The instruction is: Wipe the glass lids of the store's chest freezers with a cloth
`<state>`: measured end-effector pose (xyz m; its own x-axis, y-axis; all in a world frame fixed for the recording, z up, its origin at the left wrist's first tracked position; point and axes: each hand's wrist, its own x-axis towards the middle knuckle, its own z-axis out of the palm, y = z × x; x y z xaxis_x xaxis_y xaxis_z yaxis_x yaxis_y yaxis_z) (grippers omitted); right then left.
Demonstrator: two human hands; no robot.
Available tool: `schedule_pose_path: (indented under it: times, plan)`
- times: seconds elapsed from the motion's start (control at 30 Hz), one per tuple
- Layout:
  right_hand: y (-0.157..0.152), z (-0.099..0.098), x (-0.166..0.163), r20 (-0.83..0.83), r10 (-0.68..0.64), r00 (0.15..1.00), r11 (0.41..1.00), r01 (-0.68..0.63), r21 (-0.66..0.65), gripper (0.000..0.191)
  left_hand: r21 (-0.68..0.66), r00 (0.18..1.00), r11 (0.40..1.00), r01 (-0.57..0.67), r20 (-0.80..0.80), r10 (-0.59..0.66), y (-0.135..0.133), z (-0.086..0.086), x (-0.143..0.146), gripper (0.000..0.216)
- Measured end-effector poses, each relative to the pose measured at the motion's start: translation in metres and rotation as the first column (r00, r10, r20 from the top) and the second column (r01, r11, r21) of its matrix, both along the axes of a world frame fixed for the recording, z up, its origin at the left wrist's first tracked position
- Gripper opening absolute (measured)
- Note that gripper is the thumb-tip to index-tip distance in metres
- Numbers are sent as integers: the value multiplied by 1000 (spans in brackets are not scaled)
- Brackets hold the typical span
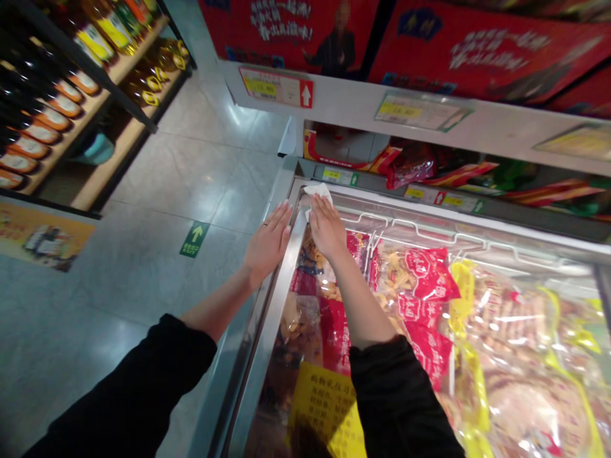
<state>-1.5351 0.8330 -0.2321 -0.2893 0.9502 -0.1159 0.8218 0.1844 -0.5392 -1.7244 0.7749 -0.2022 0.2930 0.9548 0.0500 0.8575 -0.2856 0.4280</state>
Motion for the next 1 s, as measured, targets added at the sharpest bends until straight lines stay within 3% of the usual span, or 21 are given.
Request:
schedule_pose_path:
  times: [0.13, 0.23, 0.37, 0.47, 0.6, 0.73, 0.87, 0.93, 1.0]
  plan:
    - [25, 2, -18, -57, 88, 994, 995, -90, -35, 63, 8, 993, 993, 117, 30, -117, 0, -1, -5, 57]
    - [16, 2, -1, -97, 164, 982, 986, -166, -15, 63, 24, 987, 987, 157, 38, -158, -1, -4, -7, 55]
    - [6, 0, 23, 19, 83, 996, 995, -84, 51, 63, 49, 986, 988, 147, 68, -151, 0, -7, -6, 53]
    - [17, -4, 16, 98, 15, 995, 998, -22, 66, 66, 77, 988, 989, 123, 88, -129, 0, -5, -5, 52]
    - [22, -2, 3, 61, 78, 995, 993, -83, 79, 64, 103, 989, 987, 123, 70, -130, 0, -3, -6, 52]
    - [-2, 1, 27, 56, 172, 983, 980, -177, 92, 63, 119, 988, 985, 123, 75, -132, 0, -4, -7, 51]
    - [-12, -2, 50, 122, 22, 992, 992, -37, 123, 64, 100, 989, 987, 126, 65, -133, 1, -5, -7, 52]
    - [-8, -4, 47, 153, -75, 985, 989, 54, 138, 66, 82, 990, 988, 130, 50, -134, 2, -5, -6, 53]
    - [-4, -6, 38, 163, -86, 983, 987, 62, 145, 66, 67, 990, 989, 134, 38, -137, 4, -6, -8, 54]
